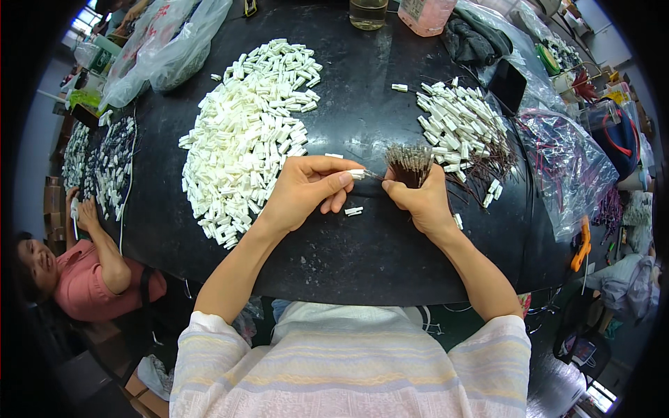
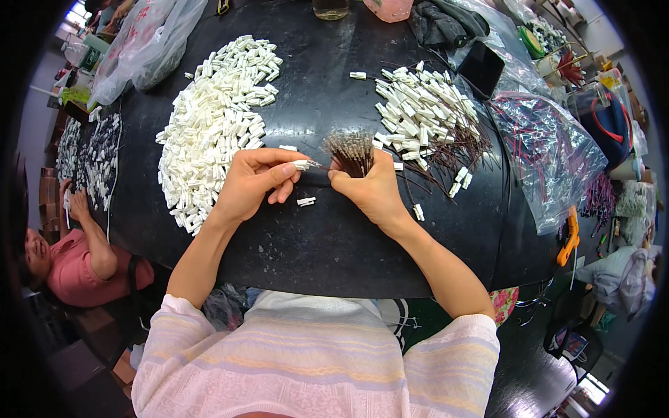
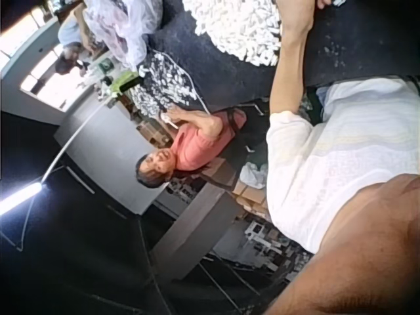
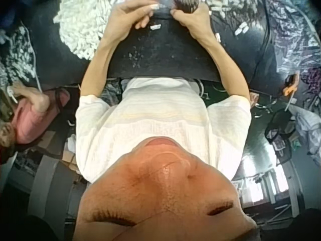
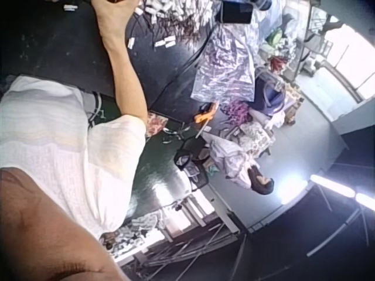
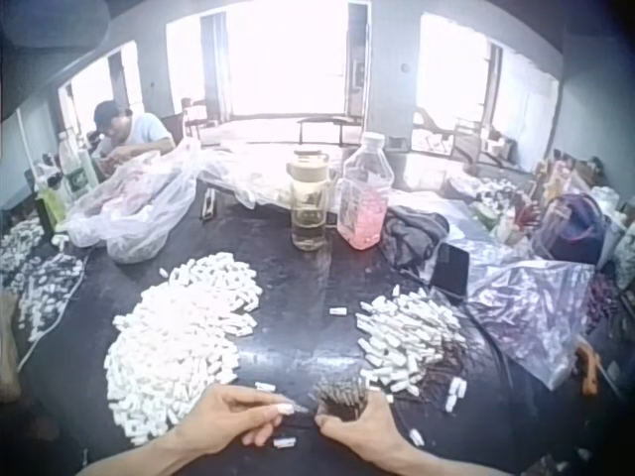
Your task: The person assembles white plastic components onto wire leads by hand at a work table.
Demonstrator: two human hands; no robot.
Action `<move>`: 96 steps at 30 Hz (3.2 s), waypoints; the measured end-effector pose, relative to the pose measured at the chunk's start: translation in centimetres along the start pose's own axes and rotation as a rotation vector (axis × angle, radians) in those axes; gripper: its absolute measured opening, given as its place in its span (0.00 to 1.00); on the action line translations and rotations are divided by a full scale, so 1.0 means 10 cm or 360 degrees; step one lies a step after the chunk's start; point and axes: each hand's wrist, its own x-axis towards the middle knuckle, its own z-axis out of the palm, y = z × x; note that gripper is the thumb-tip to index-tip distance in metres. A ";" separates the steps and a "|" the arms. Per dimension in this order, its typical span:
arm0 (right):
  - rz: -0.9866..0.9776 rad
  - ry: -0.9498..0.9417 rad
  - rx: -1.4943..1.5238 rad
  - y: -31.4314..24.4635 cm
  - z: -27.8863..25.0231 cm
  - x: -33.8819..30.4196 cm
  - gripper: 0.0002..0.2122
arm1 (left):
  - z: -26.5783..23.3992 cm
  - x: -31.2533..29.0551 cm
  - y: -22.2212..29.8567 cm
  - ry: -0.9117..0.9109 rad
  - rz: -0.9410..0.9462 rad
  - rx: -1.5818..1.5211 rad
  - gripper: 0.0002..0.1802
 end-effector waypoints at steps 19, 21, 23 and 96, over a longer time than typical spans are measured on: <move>0.0003 0.0077 0.0145 0.01 0.04 0.01 0.04 | 0.05 0.00 0.00 0.0204 0.0183 0.0638 0.09; 0.0011 0.0104 0.0309 -0.01 0.04 0.02 0.04 | 0.06 -0.02 0.01 0.0042 0.0576 0.1228 0.08; 0.0034 0.0053 0.0326 -0.03 0.03 0.02 0.03 | 0.09 -0.07 -0.04 -0.0202 0.0883 0.1771 0.09; 0.0041 -0.0120 -0.0089 -0.07 0.07 -0.04 0.02 | -0.05 0.00 0.02 0.0073 0.0410 0.0663 0.09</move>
